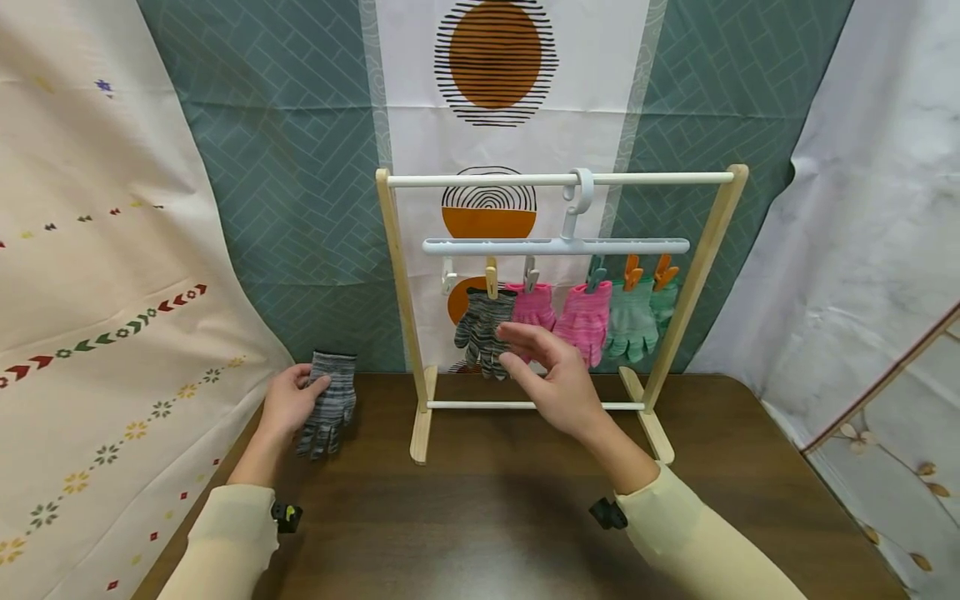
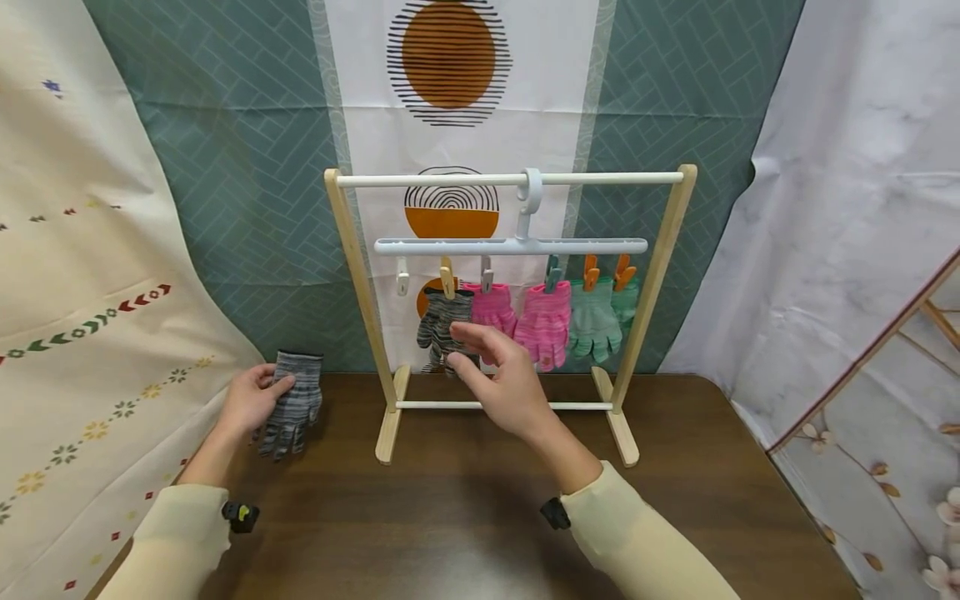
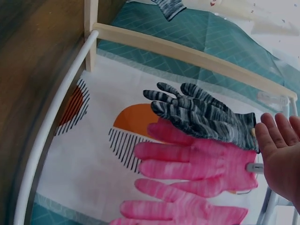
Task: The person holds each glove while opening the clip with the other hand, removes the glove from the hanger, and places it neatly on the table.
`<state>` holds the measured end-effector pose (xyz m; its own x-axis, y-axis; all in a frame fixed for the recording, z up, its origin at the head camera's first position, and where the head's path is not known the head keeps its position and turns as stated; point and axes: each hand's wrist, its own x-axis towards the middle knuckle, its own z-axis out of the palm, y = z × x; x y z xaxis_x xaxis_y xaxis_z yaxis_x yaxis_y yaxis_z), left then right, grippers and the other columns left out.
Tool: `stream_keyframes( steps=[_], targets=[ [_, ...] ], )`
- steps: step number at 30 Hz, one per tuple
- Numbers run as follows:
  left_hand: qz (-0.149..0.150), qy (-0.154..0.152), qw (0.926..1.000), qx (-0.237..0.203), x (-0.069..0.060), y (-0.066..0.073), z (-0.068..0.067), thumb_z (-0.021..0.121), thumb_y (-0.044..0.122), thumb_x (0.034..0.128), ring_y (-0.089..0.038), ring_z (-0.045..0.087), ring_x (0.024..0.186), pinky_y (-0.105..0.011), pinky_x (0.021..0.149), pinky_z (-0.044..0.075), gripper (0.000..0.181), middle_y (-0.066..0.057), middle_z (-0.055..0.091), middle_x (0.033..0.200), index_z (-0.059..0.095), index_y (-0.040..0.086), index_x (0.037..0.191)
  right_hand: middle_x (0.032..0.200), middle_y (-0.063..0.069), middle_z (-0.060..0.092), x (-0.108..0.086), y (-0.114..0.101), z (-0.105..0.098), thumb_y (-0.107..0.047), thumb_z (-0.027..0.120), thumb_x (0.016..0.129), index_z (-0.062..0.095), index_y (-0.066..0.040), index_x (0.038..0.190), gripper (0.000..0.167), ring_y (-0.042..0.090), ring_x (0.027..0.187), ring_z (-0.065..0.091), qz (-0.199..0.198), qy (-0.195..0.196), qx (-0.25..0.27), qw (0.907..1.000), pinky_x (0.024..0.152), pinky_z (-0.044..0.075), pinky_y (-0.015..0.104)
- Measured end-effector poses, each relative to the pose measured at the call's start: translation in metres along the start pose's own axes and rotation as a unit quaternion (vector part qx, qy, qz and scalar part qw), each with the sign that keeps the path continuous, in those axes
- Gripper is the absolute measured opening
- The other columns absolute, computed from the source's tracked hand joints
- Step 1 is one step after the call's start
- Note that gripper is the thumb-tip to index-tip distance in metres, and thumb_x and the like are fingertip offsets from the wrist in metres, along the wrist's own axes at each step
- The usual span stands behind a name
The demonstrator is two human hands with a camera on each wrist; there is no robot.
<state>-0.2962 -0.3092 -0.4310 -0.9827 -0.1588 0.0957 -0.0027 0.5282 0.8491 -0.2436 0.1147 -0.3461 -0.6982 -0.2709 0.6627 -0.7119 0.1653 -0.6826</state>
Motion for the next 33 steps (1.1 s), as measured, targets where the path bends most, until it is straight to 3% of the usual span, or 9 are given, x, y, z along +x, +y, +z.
stream_keyframes(
  steps=[4,9,15,20,24,30,33],
  targets=[
    [-0.013,-0.010,0.9998,0.009,0.007,-0.010,0.001,0.057,0.022,0.1114,-0.050,0.046,0.137,-0.063,0.108,0.041,0.055,-0.038,0.047,0.149,0.043,-0.013,0.152,0.139,0.019,0.067,-0.005,0.004,-0.003,-0.005,0.072,0.102,0.065,-0.003,0.141,0.040,0.028,0.127,0.066,0.004,0.003,-0.005,1.0000,0.107,0.050,0.053],
    [-0.027,-0.022,0.9992,0.020,0.017,-0.021,0.002,0.055,0.021,0.1119,-0.053,0.041,0.141,-0.065,0.111,0.038,0.054,-0.038,0.043,0.153,0.042,-0.013,0.152,0.138,0.018,0.068,-0.010,0.005,-0.006,-0.006,0.073,0.101,0.065,-0.004,0.140,0.040,0.035,0.126,0.066,0.005,0.008,-0.014,0.9999,0.106,0.050,0.056],
    [-0.022,-0.023,0.9969,0.072,0.026,-0.034,0.004,0.055,0.016,0.1108,-0.058,0.041,0.138,-0.067,0.107,0.041,0.053,-0.043,0.040,0.151,0.041,-0.016,0.151,0.136,0.016,0.069,-0.014,0.006,-0.010,-0.004,0.073,0.100,0.066,-0.002,0.139,0.039,0.036,0.124,0.067,-0.001,0.013,-0.033,0.9994,0.106,0.051,0.051],
    [-0.021,-0.023,0.9924,0.119,0.030,-0.044,0.005,0.055,0.014,0.1098,-0.060,0.046,0.132,-0.067,0.101,0.045,0.054,-0.044,0.043,0.146,0.040,-0.019,0.150,0.135,0.015,0.069,-0.017,0.009,-0.013,-0.004,0.074,0.100,0.067,-0.002,0.138,0.039,0.038,0.123,0.067,0.000,0.017,-0.044,0.9989,0.107,0.051,0.050],
    [-0.013,-0.020,0.9876,0.155,0.034,-0.055,0.005,0.057,0.012,0.1072,-0.059,0.051,0.124,-0.066,0.098,0.047,0.053,-0.044,0.051,0.137,0.043,-0.022,0.145,0.137,0.011,0.069,-0.018,0.010,-0.016,-0.006,0.074,0.100,0.067,-0.004,0.139,0.040,0.033,0.125,0.067,0.002,0.020,-0.062,0.9979,0.107,0.052,0.050],
    [0.001,-0.017,0.9784,0.206,0.037,-0.069,0.005,0.062,0.010,0.1016,-0.062,0.054,0.119,-0.067,0.099,0.047,0.050,-0.043,0.057,0.130,0.050,-0.024,0.136,0.139,0.014,0.068,-0.020,0.011,-0.020,-0.007,0.074,0.101,0.066,-0.003,0.141,0.041,0.031,0.127,0.066,0.004,0.022,-0.073,0.9971,0.108,0.050,0.050],
    [-0.015,-0.026,0.9750,0.220,0.035,-0.071,0.006,0.063,0.012,0.1017,-0.063,0.053,0.120,-0.067,0.099,0.047,0.052,-0.044,0.055,0.133,0.049,-0.024,0.136,0.139,0.015,0.067,-0.021,0.012,-0.021,-0.008,0.074,0.101,0.065,-0.002,0.141,0.041,0.029,0.128,0.065,0.003,0.024,-0.078,0.9967,0.109,0.050,0.049]
  ],
)
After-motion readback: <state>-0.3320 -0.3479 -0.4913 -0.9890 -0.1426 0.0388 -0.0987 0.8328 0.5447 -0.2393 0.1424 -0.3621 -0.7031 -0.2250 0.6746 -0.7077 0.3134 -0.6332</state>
